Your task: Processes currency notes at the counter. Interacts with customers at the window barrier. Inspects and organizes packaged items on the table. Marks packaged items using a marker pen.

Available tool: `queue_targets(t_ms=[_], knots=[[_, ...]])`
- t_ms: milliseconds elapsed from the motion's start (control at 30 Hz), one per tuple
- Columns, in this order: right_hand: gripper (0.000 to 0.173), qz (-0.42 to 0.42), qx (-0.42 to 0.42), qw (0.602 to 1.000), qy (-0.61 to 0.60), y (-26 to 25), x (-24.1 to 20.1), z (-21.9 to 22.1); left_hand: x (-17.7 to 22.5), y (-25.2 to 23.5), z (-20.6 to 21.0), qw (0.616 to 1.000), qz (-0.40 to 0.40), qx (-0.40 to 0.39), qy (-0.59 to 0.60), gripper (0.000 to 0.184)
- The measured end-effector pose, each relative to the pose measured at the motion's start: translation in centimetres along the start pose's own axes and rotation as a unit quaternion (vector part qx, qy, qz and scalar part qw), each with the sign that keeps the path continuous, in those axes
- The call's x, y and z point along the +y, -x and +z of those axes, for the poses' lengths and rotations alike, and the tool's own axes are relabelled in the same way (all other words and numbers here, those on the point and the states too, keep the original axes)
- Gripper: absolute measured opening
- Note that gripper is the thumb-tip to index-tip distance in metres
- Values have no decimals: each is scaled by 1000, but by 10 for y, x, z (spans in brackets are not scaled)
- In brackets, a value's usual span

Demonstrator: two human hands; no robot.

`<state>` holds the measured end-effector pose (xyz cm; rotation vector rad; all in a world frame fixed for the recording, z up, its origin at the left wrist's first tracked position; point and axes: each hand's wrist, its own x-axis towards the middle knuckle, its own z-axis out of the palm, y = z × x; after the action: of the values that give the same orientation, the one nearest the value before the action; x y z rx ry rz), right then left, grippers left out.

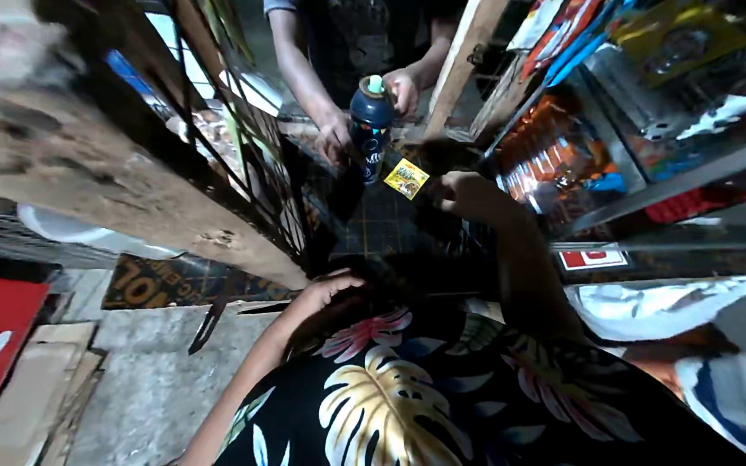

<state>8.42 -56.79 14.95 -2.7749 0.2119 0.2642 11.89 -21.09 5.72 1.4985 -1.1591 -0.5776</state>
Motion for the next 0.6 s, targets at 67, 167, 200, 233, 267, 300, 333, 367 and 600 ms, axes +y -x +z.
queue_targets(t_ms=[67, 167, 200, 233, 267, 300, 333, 367, 600], knots=[[30, 42, 2, 999, -16, 22, -2, 7, -1, 0, -1, 1000, 10, -8, -7, 21], [26, 121, 16, 992, -41, 54, -6, 13, -3, 1, -3, 1000, 11, -22, -10, 22], [25, 135, 15, 990, -46, 64, -8, 16, -2, 1, -4, 1000, 8, -26, -14, 22], [24, 144, 14, 988, -50, 72, -9, 19, 1, 0, -5, 999, 5, -32, -19, 22], [24, 149, 12, 987, -55, 78, -10, 24, 1, -1, -7, 999, 8, -40, -21, 22], [24, 153, 11, 986, -60, 83, -11, 29, -3, -1, -7, 999, 25, -44, -18, 21], [25, 158, 8, 985, -64, 86, -11, 34, -7, -1, -8, 998, 31, -52, -12, 21], [25, 164, 6, 984, -67, 89, -11, 38, -7, -1, -9, 998, 25, -61, -10, 21], [28, 258, 116, 956, -74, 92, -8, 41, -1, -4, -13, 996, -4, -90, -16, 22]])
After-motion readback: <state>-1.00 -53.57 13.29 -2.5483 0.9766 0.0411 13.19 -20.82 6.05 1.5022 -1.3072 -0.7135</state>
